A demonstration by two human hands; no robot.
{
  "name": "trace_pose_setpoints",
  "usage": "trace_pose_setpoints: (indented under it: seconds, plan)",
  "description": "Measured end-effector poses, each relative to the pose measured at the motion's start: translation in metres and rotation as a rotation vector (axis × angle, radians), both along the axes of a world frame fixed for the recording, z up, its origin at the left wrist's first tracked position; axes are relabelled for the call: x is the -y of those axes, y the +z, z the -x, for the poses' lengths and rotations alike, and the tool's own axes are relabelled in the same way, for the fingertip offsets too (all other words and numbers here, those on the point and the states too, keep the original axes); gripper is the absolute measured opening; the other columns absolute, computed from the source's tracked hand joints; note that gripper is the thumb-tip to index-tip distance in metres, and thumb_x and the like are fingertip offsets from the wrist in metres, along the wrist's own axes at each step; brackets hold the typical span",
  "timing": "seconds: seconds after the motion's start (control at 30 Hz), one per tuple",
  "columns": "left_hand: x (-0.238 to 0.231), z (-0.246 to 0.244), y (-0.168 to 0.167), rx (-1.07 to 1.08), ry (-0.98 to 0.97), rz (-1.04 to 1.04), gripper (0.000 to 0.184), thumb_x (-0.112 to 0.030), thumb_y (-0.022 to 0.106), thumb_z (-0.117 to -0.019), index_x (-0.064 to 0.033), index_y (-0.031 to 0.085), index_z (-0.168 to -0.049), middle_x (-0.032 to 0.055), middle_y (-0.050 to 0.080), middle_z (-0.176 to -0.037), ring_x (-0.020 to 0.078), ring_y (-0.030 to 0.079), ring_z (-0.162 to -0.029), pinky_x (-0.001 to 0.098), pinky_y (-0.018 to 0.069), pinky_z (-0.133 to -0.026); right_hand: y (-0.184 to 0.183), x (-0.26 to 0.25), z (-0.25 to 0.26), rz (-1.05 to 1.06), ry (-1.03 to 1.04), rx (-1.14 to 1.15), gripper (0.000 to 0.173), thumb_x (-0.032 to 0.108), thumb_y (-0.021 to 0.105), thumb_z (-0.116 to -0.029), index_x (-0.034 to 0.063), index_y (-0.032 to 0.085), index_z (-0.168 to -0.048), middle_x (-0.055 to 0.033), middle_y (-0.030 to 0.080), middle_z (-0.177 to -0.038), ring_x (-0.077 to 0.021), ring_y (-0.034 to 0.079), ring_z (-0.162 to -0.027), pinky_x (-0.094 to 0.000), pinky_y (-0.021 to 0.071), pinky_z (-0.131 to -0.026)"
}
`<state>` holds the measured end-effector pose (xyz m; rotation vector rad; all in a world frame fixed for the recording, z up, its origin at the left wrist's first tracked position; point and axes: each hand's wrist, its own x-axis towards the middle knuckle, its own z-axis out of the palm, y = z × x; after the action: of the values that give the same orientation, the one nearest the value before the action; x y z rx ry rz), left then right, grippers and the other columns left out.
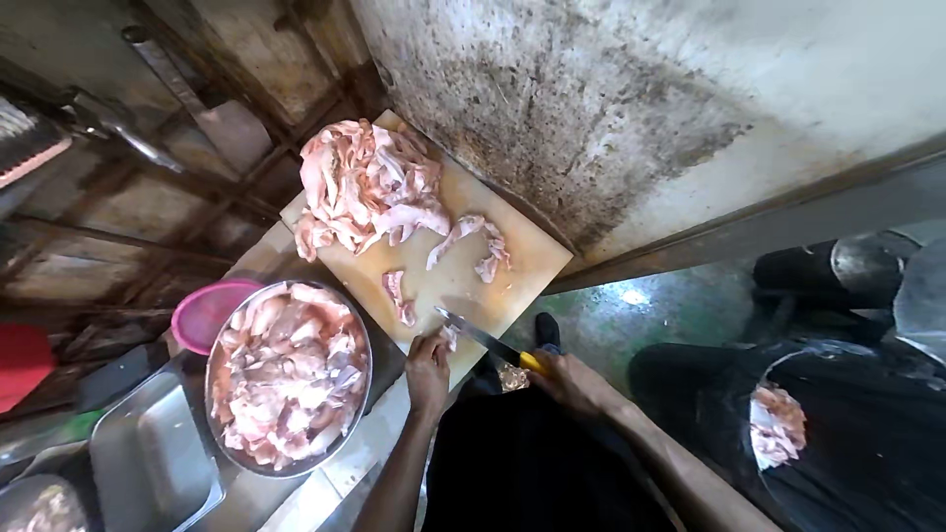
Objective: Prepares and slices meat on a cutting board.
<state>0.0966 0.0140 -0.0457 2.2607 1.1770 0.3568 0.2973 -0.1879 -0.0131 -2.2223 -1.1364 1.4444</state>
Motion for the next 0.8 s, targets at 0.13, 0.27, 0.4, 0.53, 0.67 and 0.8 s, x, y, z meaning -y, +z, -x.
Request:
trace_pose_setpoints:
  seconds: [0.13, 0.27, 0.4, 0.53, 0.67, 0.8]
  plan:
    - [0.001, 0.005, -0.001, 0.068, 0.033, 0.003, 0.012, -0.008, 0.069, -0.0919, -0.0106, 0.080, -0.096, 0.0054, 0.074, -0.094, 0.0105, 0.072, -0.081, 0.0269, 0.0626, -0.076, 0.004, -0.009, 0.013, 0.013, -0.032, 0.023, 0.043, 0.046, 0.051, -0.1037, 0.0094, 0.061, -0.124, -0.0172, 0.069, -0.102, -0.0350, 0.070, -0.094, -0.0566, 0.0564, -0.083]
    - [0.002, 0.002, 0.005, 0.024, 0.125, 0.003, 0.008, -0.012, 0.071, -0.0910, -0.0054, 0.074, -0.093, 0.0056, 0.074, -0.086, 0.0122, 0.073, -0.075, 0.0305, 0.0630, -0.073, 0.009, -0.013, 0.030, -0.017, -0.154, 0.039, 0.042, 0.043, 0.051, -0.1037, 0.0076, 0.061, -0.124, -0.0160, 0.069, -0.098, -0.0325, 0.070, -0.092, -0.0529, 0.0570, -0.083]
    - [-0.001, -0.008, 0.010, 0.020, 0.192, 0.043, 0.014, -0.013, 0.072, -0.0921, -0.0012, 0.070, -0.099, 0.0121, 0.068, -0.099, 0.0175, 0.071, -0.081, 0.0339, 0.0629, -0.075, 0.014, -0.020, 0.039, -0.023, -0.183, 0.067, 0.042, 0.043, 0.050, -0.1043, 0.0081, 0.060, -0.125, -0.0142, 0.069, -0.095, -0.0313, 0.070, -0.089, -0.0509, 0.0575, -0.081]
    - [-0.006, -0.019, 0.008, -0.005, 0.149, 0.107, 0.022, -0.020, 0.075, -0.0930, -0.0035, 0.072, -0.107, 0.0117, 0.068, -0.103, 0.0179, 0.071, -0.083, 0.0360, 0.0627, -0.078, 0.016, -0.032, 0.048, 0.028, -0.099, 0.051, 0.041, 0.041, 0.049, -0.1048, 0.0087, 0.059, -0.128, -0.0166, 0.070, -0.097, -0.0346, 0.071, -0.093, -0.0549, 0.0572, -0.083]
    - [-0.009, -0.023, 0.003, -0.062, 0.133, 0.097, 0.011, -0.012, 0.073, -0.0919, -0.0058, 0.073, -0.101, 0.0096, 0.067, -0.096, 0.0175, 0.069, -0.082, 0.0351, 0.0613, -0.078, 0.017, -0.037, 0.056, 0.099, -0.042, 0.057, 0.041, 0.041, 0.046, -0.1050, 0.0092, 0.057, -0.129, -0.0185, 0.070, -0.100, -0.0378, 0.071, -0.096, -0.0568, 0.0568, -0.083]
    - [-0.009, -0.023, 0.001, -0.077, 0.137, 0.094, 0.009, -0.011, 0.074, -0.0913, -0.0049, 0.074, -0.098, 0.0103, 0.068, -0.094, 0.0188, 0.069, -0.080, 0.0364, 0.0614, -0.076, 0.022, -0.026, 0.059, 0.123, -0.027, 0.035, 0.041, 0.041, 0.046, -0.1049, 0.0078, 0.056, -0.128, -0.0188, 0.069, -0.099, -0.0375, 0.071, -0.094, -0.0562, 0.0570, -0.082]
